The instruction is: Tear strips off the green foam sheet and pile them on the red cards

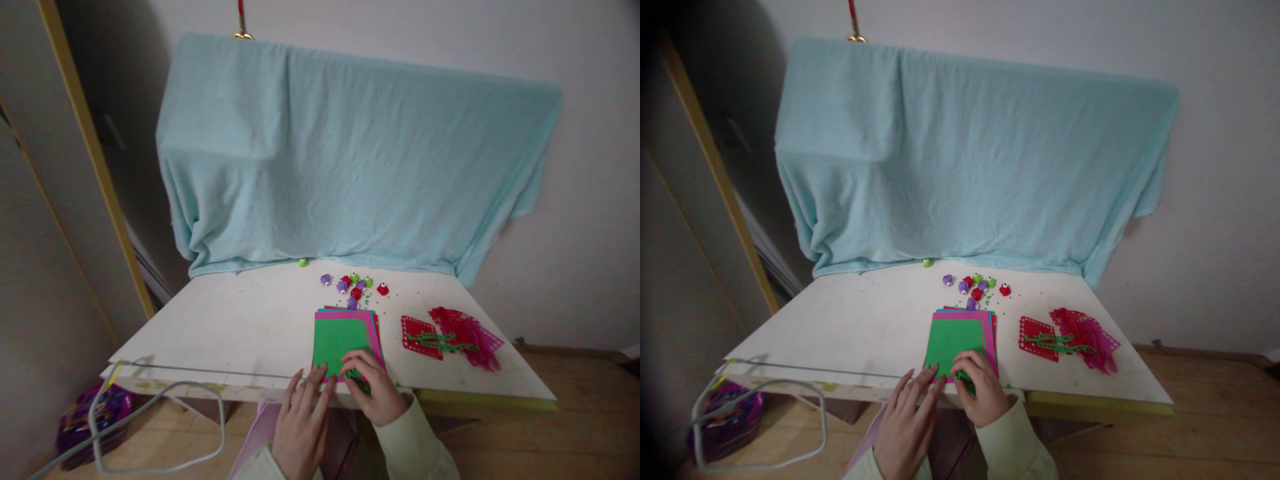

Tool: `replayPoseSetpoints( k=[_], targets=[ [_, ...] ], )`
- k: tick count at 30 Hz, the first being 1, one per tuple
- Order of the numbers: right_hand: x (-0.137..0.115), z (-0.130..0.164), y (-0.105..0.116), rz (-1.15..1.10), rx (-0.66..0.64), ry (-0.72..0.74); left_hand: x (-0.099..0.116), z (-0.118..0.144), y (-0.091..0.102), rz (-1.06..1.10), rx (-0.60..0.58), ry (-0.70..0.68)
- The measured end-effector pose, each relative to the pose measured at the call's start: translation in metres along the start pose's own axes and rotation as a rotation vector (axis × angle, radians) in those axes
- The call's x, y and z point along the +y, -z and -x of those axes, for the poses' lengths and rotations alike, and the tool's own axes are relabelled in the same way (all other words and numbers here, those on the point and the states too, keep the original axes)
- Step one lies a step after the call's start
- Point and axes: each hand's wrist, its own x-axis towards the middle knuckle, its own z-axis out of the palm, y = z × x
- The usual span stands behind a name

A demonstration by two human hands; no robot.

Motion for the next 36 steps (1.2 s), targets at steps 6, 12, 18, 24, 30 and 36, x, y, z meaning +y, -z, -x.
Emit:
replayPoseSetpoints(
  k=[6,12,18,24,30,36],
  targets=[
    [-0.002,0.0,0.0,0.009,-0.003,-0.009,0.0,0.003,-0.004,0.012,-0.005,0.006],
    [-0.004,-0.001,0.001,0.011,-0.002,-0.008,0.0,0.004,-0.008,0.02,0.002,0.016],
    [-0.004,0.0,0.0,0.012,0.008,-0.008,0.0,0.005,-0.01,0.019,0.012,0.016],
    [-0.003,-0.001,0.0,0.019,-0.003,0.002,0.001,0.006,-0.014,0.058,0.041,0.038],
    [-0.003,-0.001,0.0,0.02,-0.003,-0.005,0.0,0.007,-0.015,0.058,0.039,0.033],
    [-0.004,-0.002,-0.001,0.013,0.01,-0.011,0.001,0.007,-0.017,0.054,0.044,0.048]
  ],
)
